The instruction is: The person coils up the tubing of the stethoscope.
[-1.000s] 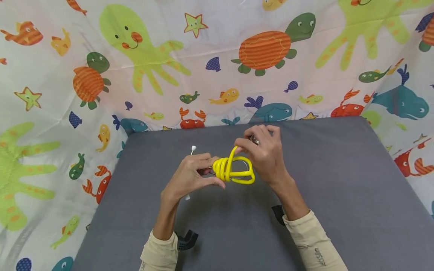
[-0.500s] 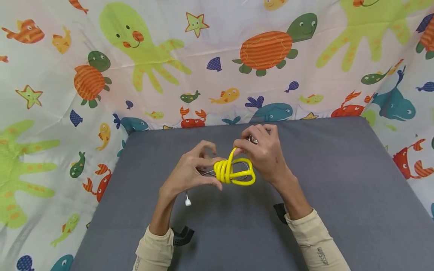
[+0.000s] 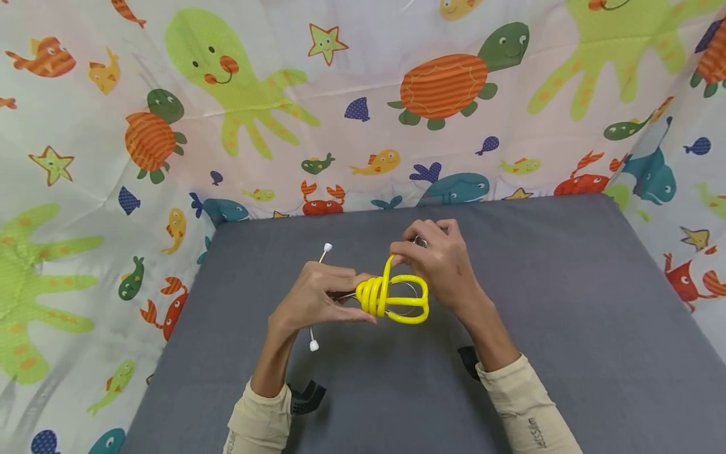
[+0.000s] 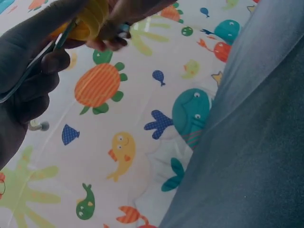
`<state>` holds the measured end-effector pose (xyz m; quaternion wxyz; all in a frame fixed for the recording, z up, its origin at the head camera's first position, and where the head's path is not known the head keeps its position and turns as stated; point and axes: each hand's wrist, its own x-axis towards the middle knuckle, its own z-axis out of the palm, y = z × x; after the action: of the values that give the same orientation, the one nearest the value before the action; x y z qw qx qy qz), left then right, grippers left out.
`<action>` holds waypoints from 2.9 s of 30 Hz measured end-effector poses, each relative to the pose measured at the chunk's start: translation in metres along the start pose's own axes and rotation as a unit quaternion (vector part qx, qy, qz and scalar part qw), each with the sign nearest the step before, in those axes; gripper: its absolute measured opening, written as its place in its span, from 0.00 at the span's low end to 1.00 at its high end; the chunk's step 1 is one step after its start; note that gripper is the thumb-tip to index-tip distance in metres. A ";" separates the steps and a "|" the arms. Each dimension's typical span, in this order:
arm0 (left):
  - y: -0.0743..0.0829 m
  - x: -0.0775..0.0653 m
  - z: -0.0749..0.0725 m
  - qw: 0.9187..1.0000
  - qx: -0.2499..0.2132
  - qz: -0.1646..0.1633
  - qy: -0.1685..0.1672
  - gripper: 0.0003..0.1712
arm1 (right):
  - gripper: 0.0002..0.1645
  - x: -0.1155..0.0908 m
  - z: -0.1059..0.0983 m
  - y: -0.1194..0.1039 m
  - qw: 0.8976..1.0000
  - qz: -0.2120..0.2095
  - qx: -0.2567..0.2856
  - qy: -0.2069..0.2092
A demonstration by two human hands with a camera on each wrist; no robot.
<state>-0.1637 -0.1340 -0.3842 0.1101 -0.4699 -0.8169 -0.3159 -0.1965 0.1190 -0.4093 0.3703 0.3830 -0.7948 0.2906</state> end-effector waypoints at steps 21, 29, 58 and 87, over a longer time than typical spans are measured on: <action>-0.002 -0.010 0.011 0.979 -0.020 -0.147 0.139 0.24 | 0.06 -0.049 0.030 -0.083 0.972 0.202 0.121 -0.025; 0.004 -0.008 0.015 0.968 0.069 -0.189 0.152 0.25 | 0.06 -0.044 0.022 -0.103 0.953 0.263 0.146 -0.023; 0.017 0.001 0.000 0.957 0.252 -0.053 0.133 0.27 | 0.32 -0.013 -0.042 -0.069 0.846 0.383 0.361 -0.084; 0.013 -0.001 0.005 0.961 0.233 0.086 0.123 0.33 | 0.17 -0.008 -0.041 -0.072 0.853 0.451 0.253 -0.067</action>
<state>-0.1518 -0.1267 -0.3833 0.3423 -0.4572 -0.8048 -0.1614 -0.1182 0.1140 -0.3796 0.0350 0.0811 -0.8024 0.5903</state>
